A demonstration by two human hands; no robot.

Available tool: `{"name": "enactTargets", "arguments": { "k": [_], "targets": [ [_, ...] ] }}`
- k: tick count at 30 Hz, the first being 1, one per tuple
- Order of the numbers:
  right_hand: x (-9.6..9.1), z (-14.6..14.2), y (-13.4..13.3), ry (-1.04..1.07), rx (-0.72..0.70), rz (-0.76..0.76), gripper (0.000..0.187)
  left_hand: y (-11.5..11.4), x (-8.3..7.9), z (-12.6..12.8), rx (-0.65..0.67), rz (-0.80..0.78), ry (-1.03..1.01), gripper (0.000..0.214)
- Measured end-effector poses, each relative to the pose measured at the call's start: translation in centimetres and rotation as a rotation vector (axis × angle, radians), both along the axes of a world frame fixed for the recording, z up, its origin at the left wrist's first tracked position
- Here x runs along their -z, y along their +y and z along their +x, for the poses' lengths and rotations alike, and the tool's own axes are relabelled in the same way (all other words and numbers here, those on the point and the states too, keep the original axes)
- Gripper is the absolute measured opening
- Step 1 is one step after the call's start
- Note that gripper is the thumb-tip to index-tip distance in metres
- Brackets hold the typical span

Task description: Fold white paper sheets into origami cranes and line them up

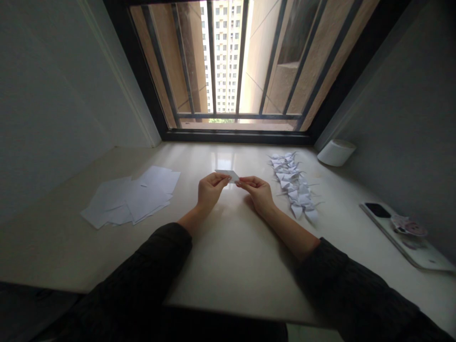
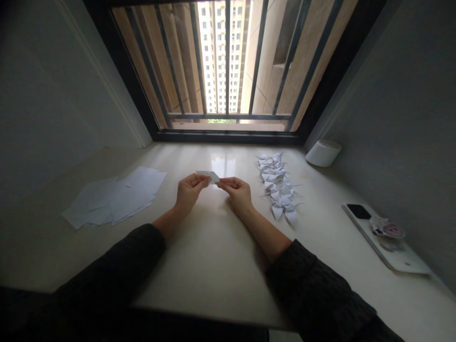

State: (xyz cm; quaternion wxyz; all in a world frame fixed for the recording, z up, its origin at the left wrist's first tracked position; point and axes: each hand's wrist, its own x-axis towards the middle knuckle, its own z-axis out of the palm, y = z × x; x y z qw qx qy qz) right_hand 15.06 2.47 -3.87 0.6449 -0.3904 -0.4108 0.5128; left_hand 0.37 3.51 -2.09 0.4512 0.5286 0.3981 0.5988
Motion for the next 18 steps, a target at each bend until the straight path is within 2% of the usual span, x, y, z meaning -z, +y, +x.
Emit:
{"name": "enactTargets", "arguments": {
  "k": [18],
  "targets": [
    [0.10, 0.20, 0.19, 0.002, -0.004, -0.058, 0.025, -0.25, -0.35, -0.01, 0.017, -0.006, -0.013, 0.016]
  ]
}}
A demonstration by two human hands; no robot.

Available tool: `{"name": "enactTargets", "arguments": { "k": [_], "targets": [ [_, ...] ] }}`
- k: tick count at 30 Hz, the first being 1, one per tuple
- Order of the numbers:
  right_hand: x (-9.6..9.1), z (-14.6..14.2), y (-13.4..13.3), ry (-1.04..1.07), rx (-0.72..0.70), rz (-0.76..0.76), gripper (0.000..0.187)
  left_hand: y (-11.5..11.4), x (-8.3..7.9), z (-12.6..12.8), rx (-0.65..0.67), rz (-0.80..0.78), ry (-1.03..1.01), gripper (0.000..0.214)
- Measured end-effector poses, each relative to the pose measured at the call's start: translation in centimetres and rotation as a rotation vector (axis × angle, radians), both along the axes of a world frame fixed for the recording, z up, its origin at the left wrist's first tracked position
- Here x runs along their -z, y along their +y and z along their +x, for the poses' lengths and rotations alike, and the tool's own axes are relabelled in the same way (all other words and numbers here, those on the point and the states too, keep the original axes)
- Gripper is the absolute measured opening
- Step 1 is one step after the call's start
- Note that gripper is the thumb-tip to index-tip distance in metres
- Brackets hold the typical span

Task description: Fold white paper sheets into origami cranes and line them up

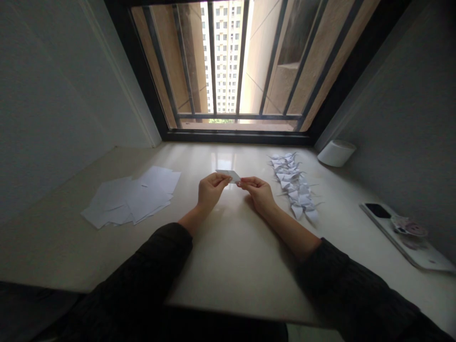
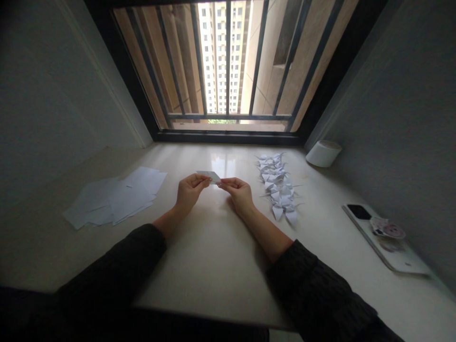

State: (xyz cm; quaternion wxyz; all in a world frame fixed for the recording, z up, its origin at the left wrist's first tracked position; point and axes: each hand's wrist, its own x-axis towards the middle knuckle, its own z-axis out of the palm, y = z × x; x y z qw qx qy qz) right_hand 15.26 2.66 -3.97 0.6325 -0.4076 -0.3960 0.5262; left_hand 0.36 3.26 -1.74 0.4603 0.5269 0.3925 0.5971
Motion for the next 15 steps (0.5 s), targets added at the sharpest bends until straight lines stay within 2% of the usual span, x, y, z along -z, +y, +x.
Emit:
{"name": "enactTargets", "arguments": {
  "k": [9, 15],
  "targets": [
    [0.03, 0.04, 0.13, 0.038, -0.022, -0.032, 0.027, -0.16, -0.20, 0.06, 0.011, -0.061, -0.012, 0.021],
    [0.08, -0.02, 0.15, 0.063, -0.007, -0.035, 0.031, 0.06, -0.05, 0.17, 0.017, -0.073, -0.098, 0.034]
  ]
}}
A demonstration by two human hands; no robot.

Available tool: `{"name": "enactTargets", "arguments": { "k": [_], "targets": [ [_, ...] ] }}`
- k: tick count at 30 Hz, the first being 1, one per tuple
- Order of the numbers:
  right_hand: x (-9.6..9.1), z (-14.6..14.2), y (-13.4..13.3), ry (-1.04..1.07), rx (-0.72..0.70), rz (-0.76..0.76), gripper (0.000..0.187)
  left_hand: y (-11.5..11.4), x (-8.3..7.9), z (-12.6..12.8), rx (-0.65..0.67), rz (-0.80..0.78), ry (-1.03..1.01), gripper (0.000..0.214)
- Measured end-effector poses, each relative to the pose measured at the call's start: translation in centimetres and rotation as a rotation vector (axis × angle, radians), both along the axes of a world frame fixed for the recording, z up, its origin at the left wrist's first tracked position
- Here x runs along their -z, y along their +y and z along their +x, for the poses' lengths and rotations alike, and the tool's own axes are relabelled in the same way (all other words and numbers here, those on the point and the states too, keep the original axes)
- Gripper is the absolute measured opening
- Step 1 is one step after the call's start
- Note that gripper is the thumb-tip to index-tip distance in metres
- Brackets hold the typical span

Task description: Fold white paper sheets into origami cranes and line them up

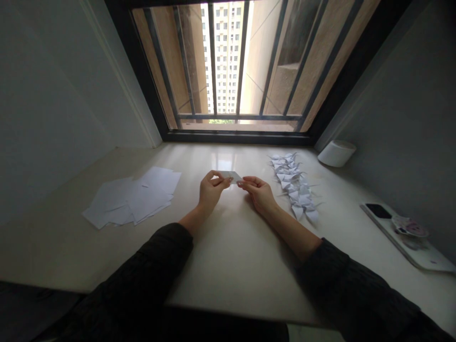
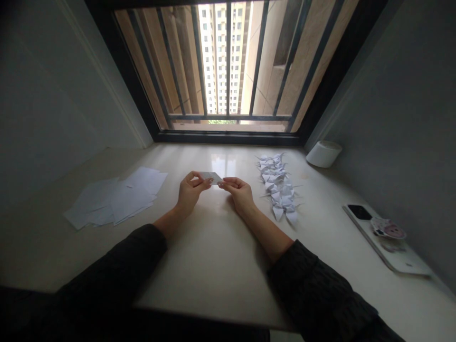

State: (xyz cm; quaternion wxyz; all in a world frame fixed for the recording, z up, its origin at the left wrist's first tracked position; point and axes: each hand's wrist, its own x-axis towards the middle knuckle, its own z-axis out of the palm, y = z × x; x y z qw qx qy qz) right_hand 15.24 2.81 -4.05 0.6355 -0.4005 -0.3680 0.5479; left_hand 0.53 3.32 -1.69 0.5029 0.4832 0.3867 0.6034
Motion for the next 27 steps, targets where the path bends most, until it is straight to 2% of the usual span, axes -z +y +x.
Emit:
{"name": "enactTargets", "arguments": {
  "k": [5, 12, 16, 21, 27],
  "targets": [
    [0.13, 0.09, 0.10, -0.015, 0.000, 0.009, 0.032, -0.06, -0.17, 0.11, 0.006, -0.003, -0.052, 0.053],
    [-0.45, -0.32, -0.46, -0.100, -0.050, 0.081, 0.034, -0.06, 0.07, 0.05, -0.012, -0.026, -0.050, 0.054],
    [-0.53, -0.67, -0.69, -0.130, -0.031, 0.064, 0.041, -0.22, 0.25, 0.24, -0.006, -0.016, -0.049, 0.052],
    [-0.10, -0.85, -0.58, -0.139, 0.023, 0.063, 0.036, -0.49, 0.32, 0.53, -0.004, -0.019, -0.046, 0.053],
    [-0.20, -0.70, -0.59, -0.119, -0.022, 0.060, 0.038, -0.27, 0.28, 0.42, -0.025, -0.069, -0.097, 0.055]
  ]
}}
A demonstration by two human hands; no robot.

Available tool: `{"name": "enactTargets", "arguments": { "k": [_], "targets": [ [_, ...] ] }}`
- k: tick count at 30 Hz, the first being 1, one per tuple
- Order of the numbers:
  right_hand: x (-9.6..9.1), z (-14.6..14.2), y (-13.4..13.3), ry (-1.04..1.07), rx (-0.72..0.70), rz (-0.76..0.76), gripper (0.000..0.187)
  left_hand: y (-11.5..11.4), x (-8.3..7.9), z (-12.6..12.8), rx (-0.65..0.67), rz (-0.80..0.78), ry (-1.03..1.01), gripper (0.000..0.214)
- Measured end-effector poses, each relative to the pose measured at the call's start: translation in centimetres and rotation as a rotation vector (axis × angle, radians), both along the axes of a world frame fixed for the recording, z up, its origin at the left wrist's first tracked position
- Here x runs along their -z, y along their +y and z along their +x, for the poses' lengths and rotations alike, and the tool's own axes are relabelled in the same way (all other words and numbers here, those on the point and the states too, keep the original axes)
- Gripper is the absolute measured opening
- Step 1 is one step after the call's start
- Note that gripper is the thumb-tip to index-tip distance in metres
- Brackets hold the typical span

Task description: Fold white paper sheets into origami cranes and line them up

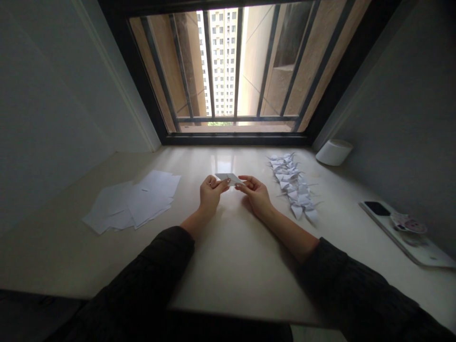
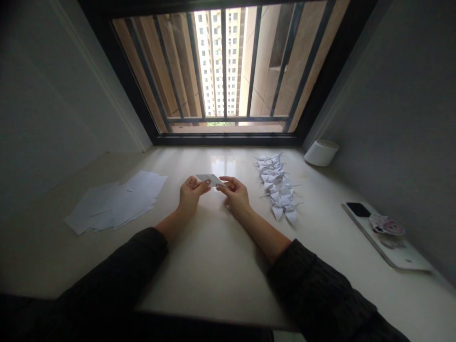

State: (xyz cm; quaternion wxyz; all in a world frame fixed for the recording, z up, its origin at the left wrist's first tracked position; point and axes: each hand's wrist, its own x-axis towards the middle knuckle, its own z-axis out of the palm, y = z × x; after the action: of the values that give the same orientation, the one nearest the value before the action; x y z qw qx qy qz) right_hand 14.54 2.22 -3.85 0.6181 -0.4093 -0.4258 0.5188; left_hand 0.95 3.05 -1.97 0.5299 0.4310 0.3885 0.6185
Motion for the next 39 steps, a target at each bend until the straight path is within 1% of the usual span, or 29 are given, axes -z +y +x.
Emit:
{"name": "enactTargets", "arguments": {
  "k": [7, 13, 18, 23, 27, 32, 34, 39],
  "targets": [
    [-0.05, 0.33, 0.05, 0.047, -0.042, -0.011, 0.036, 0.36, 0.23, -0.18, -0.035, -0.045, -0.056, 0.055],
    [-0.03, 0.41, 0.01, 0.088, -0.079, -0.018, 0.036, 0.35, 0.12, -0.16, -0.033, -0.059, -0.072, 0.054],
    [-0.40, 0.23, -0.20, 0.077, -0.031, -0.038, 0.039, 0.40, 0.21, -0.18, -0.018, -0.066, -0.072, 0.048],
    [-0.52, 0.05, -0.20, 0.068, 0.027, -0.013, 0.036, 0.35, 0.19, -0.16, 0.004, -0.077, -0.098, 0.046],
    [-0.23, -0.03, -0.16, 0.052, 0.047, 0.001, 0.036, 0.26, 0.26, -0.04, -0.024, -0.087, -0.114, 0.052],
    [-0.06, -0.15, -0.40, -0.028, -0.029, -0.004, 0.042, 0.49, 0.53, -0.23, -0.079, -0.059, -0.042, 0.063],
    [-0.14, -0.13, -0.41, -0.045, -0.050, -0.005, 0.041, 0.67, 0.61, -0.40, -0.111, -0.048, -0.015, 0.064],
    [-0.22, 0.11, -0.06, 0.011, -0.035, -0.018, 0.045, 0.89, 0.76, -0.54, -0.152, -0.031, 0.003, 0.064]
  ]
}}
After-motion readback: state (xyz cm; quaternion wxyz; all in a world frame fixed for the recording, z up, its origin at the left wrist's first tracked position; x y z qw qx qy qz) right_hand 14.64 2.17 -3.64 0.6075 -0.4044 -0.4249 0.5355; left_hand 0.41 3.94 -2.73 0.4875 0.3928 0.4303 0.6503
